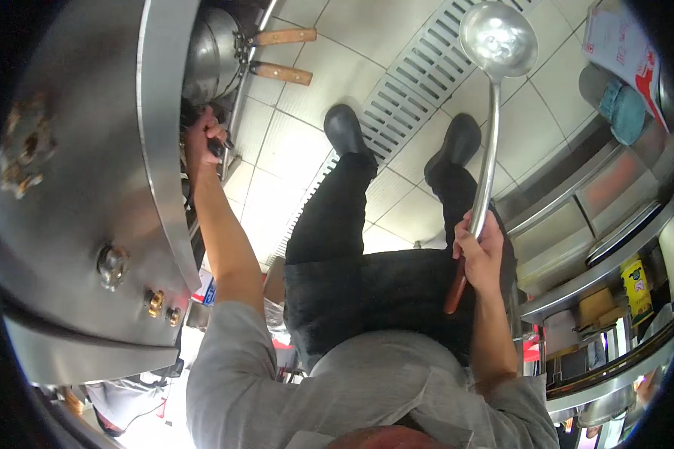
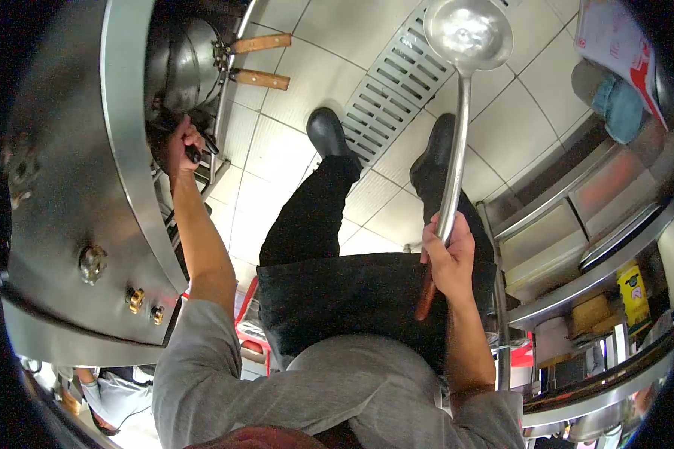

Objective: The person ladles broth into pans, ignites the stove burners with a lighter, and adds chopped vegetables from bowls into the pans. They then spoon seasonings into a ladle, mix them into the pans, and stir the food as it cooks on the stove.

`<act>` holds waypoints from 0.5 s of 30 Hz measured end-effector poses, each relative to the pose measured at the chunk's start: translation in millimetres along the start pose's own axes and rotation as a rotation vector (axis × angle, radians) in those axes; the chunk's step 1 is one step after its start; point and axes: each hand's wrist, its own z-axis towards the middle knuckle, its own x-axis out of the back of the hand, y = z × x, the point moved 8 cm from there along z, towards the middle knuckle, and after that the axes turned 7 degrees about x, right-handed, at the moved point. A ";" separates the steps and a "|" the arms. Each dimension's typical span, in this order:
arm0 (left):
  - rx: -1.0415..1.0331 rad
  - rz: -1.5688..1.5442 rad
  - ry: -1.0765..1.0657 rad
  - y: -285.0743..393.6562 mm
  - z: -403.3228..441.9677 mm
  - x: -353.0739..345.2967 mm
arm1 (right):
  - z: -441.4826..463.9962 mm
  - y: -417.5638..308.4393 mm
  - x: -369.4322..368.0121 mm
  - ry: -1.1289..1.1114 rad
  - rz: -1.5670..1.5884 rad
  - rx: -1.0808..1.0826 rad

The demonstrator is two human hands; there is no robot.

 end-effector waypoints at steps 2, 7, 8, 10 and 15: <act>-0.079 0.092 0.067 -10.6 -7.5 11.0 | 2.1 -5.9 -0.9 -0.011 0.010 0.009; -0.131 0.395 0.380 -42.7 -113.4 -35.1 | -12.7 -31.8 5.2 0.026 0.107 0.028; -0.042 0.461 0.443 -48.3 -146.0 -63.8 | -23.2 -39.4 10.0 0.039 0.141 0.031; -0.066 0.572 0.379 -64.6 -180.8 -96.4 | -43.0 -61.5 18.8 0.056 0.208 0.054; 0.103 0.871 0.228 -93.4 -282.6 -173.9 | -101.6 -134.4 63.2 0.138 0.267 0.196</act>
